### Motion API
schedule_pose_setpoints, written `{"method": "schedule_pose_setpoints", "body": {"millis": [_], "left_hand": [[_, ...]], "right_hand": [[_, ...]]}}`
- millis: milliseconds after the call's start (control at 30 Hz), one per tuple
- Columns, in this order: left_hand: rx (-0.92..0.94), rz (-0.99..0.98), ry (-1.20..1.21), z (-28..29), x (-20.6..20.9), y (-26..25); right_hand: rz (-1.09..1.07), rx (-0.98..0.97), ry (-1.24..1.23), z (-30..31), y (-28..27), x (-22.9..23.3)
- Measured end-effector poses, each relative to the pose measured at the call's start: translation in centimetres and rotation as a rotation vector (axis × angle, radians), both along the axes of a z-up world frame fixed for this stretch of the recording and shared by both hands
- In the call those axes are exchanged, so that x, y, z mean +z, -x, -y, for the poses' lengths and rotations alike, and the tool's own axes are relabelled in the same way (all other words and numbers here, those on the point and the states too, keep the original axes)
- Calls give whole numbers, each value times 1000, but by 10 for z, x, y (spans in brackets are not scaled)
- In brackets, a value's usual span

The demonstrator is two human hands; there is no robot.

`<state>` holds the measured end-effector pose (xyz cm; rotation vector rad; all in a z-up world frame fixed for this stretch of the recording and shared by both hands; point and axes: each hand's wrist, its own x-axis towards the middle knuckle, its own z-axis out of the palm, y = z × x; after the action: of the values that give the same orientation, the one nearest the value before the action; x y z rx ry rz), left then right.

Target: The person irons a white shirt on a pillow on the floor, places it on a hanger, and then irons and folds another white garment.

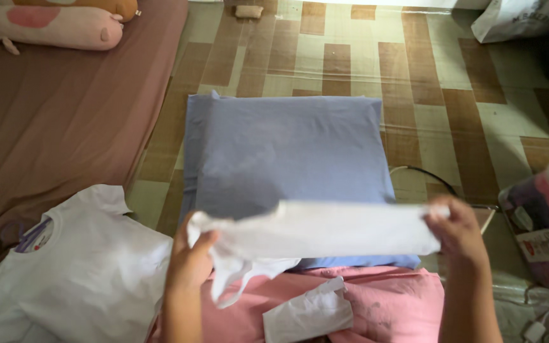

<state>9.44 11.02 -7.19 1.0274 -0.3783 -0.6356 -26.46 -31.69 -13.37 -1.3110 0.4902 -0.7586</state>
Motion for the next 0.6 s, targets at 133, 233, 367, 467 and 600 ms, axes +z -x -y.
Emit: {"method": "schedule_pose_setpoints", "body": {"millis": [133,233,367,467,600], "left_hand": [[147,-7,-91,57,-64,-59],[246,42,-204,107,-144,-113],[480,449,-598,123,-240,-158],[551,960,-877,100,-271,-144],[260,612,-972,54,-256,-92]], "right_hand": [[-426,-180,175,30,-103,3],[-463,-255,329,64,-203,-52],[-569,-348,468,81,-242,-142],[-764,-333,751,54,-221,-171],[-1095,-216,608,-17,-172,-140]]}}
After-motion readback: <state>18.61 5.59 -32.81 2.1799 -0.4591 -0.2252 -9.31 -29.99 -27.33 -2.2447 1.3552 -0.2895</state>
